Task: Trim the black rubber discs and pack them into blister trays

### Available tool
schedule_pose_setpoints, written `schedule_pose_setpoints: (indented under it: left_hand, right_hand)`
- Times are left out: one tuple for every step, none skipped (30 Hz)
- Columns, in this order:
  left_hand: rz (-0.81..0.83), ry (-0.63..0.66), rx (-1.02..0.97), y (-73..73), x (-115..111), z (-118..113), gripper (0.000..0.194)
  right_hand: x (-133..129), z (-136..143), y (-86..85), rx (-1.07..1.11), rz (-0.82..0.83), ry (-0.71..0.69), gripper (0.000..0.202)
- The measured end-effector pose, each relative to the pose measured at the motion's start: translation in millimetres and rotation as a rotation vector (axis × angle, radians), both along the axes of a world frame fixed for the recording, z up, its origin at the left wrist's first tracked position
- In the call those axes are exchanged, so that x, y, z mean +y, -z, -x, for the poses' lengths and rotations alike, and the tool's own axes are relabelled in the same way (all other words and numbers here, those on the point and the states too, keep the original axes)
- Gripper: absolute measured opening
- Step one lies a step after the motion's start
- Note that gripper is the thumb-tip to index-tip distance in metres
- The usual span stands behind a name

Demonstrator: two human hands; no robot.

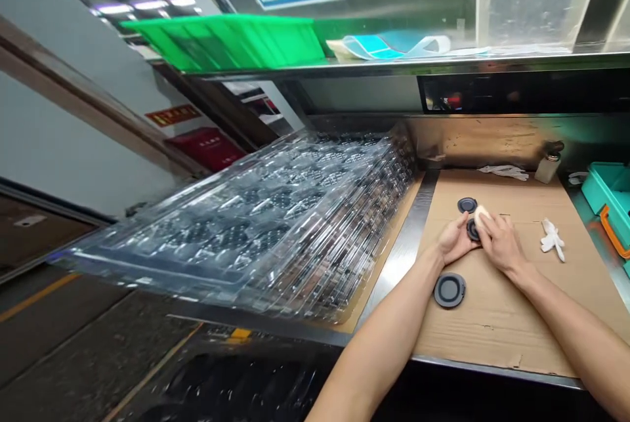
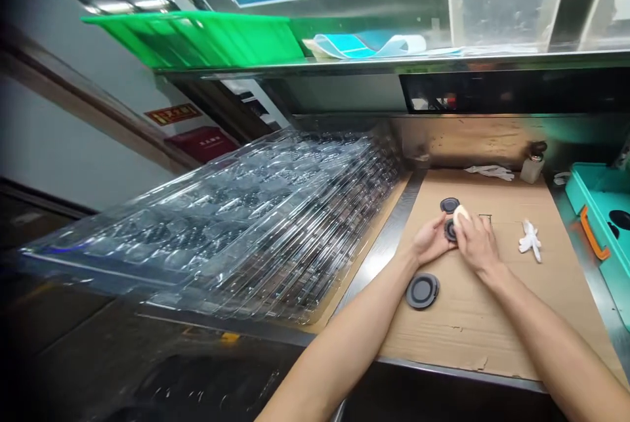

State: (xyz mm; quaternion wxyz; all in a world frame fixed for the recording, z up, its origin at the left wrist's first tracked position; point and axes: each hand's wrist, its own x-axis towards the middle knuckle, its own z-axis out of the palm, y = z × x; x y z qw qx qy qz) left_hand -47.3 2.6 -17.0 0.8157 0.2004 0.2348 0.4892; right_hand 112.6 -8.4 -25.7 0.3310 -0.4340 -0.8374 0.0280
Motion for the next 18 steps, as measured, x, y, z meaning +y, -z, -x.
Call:
schedule_pose_setpoints:
  left_hand:
    - [0.016, -0.006, -0.018, 1.2, 1, 0, 0.041]
    - [0.031, -0.011, -0.032, 2.6, 2, 0, 0.041]
    - [0.037, -0.02, -0.043, 4.2, 3, 1, 0.041]
    - [0.034, -0.023, -0.048, 5.8, 4, 1, 0.041]
    - [0.028, -0.017, -0.049, 7.3, 6, 1, 0.042]
    - [0.019, -0.004, -0.049, 8.6, 7, 1, 0.042]
    - [0.01, 0.006, -0.048, 9.7, 8, 0, 0.042]
    - [0.006, 0.008, -0.048, 10.6, 9, 0, 0.042]
    - [0.011, 0.012, -0.05, 11.1, 9, -1, 0.042]
    - [0.02, 0.013, -0.055, 11.3, 10, -1, 0.042]
    - [0.026, 0.005, -0.059, 11.2, 11, -1, 0.042]
    - [0.03, -0.004, -0.061, 10.8, 11, -1, 0.042]
    - [0.03, -0.01, -0.062, 10.3, 12, -2, 0.042]
    - [0.025, -0.019, -0.063, 9.7, 12, -2, 0.042]
    - [0.022, -0.028, -0.065, 9.2, 12, -2, 0.041]
    - [0.024, -0.029, -0.067, 8.7, 13, -3, 0.04]
    - [0.035, -0.024, -0.068, 8.4, 12, -3, 0.039]
    - [0.044, -0.026, -0.065, 8.1, 12, -3, 0.039]
  right_hand:
    - [-1, 1, -0.6, -0.002, 0.002, 0.013, 0.043]
    - [-1, 2, -1.2, -0.014, 0.003, -0.001, 0.043]
    - [-2, 2, -1.7, -0.034, 0.004, -0.03, 0.043]
    - [-2, 2, -2.3, -0.054, 0.004, -0.051, 0.043]
    - [-2, 2, -2.7, -0.065, 0.002, -0.049, 0.044]
    - [-2, 2, -3.1, -0.065, -0.001, -0.023, 0.044]
    - [-1, 2, -3.4, -0.057, -0.006, 0.01, 0.043]
    - [0, 2, -3.5, -0.053, -0.009, 0.028, 0.043]
    - [0, 2, -3.5, -0.056, -0.01, 0.023, 0.043]
    - [0, 2, -3.5, -0.068, -0.008, -0.006, 0.043]
    - [0, 3, -3.6, -0.084, -0.007, -0.037, 0.044]
    - [-1, 3, -3.8, -0.092, -0.01, -0.045, 0.044]
    - [-3, 4, -4.1, -0.092, -0.014, -0.025, 0.045]
    - [-5, 5, -4.5, -0.091, -0.02, 0.008, 0.045]
    - [-7, 5, -5.0, -0.094, -0.027, 0.031, 0.045]
    - [-9, 6, -5.5, -0.106, -0.031, 0.031, 0.045]
    - [-10, 6, -5.9, -0.127, -0.032, 0.006, 0.045]
    - [-10, 5, -6.3, -0.149, -0.03, -0.024, 0.044]
